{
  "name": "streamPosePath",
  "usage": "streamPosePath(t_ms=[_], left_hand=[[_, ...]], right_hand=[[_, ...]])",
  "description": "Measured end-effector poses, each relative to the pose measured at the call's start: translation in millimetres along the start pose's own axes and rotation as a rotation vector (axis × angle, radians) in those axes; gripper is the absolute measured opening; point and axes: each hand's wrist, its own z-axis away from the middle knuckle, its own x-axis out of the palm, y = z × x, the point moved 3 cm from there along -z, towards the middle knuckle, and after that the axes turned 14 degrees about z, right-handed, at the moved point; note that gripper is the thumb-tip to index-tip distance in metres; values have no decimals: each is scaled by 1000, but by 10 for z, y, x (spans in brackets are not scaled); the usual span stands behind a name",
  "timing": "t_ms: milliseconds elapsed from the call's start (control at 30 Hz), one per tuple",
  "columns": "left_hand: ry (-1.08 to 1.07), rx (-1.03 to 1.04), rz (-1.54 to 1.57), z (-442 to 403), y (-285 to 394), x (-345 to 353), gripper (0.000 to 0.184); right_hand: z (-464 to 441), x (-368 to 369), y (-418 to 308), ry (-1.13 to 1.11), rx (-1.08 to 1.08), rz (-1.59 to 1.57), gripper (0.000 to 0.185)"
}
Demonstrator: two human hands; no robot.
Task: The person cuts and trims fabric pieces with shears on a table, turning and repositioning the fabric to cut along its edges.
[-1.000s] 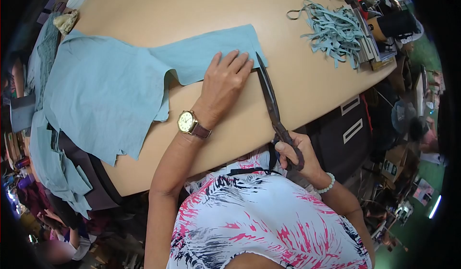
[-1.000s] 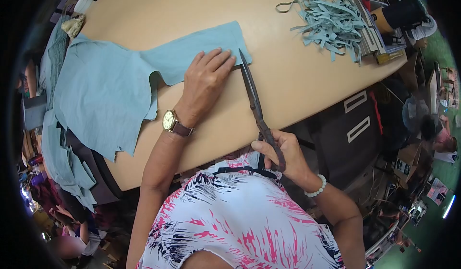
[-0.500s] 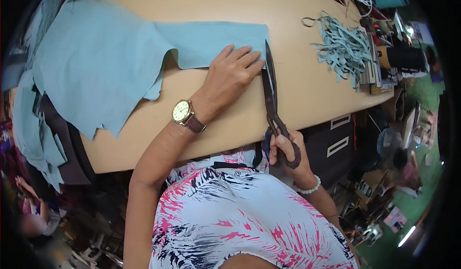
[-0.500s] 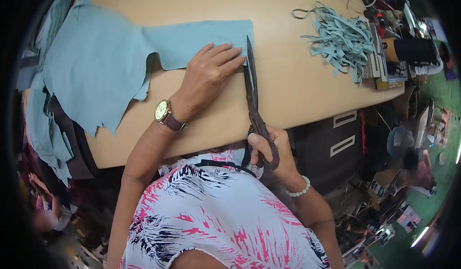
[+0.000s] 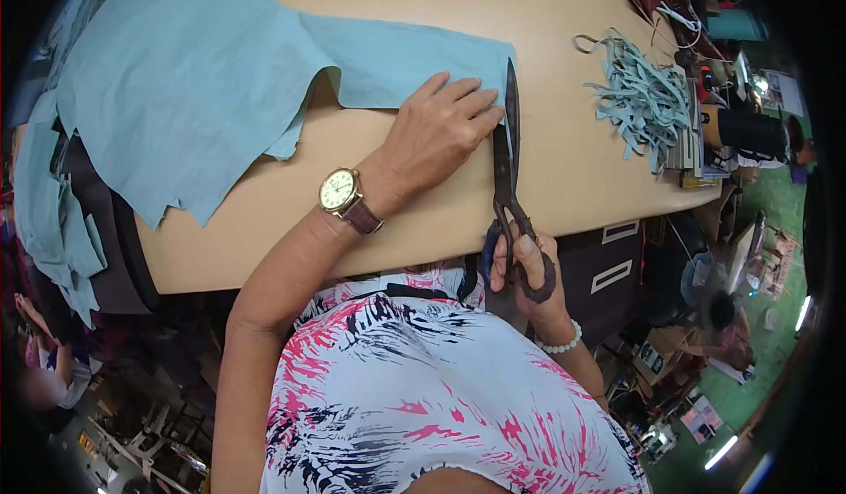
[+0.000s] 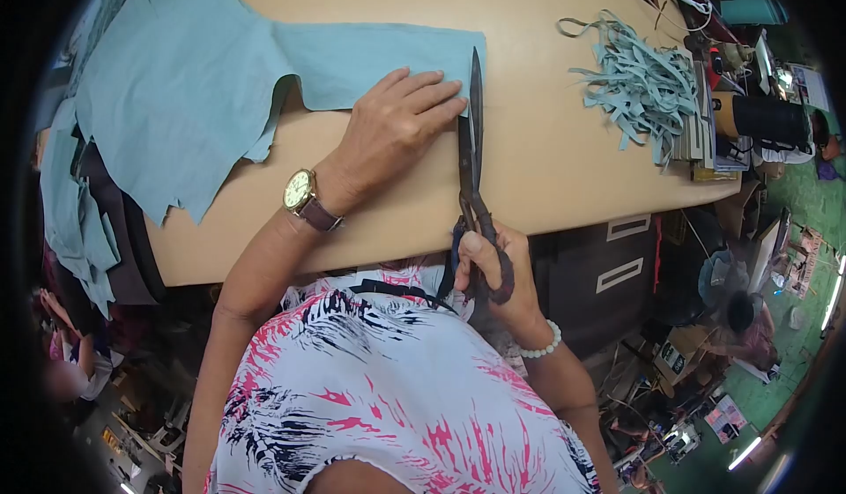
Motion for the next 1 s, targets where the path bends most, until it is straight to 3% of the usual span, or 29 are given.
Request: streamPosePath(t_ms=[1000], left_hand=[[-16, 6, 16, 25, -5, 24, 21]], right_hand=[[48, 3, 66, 14, 47, 17, 28]])
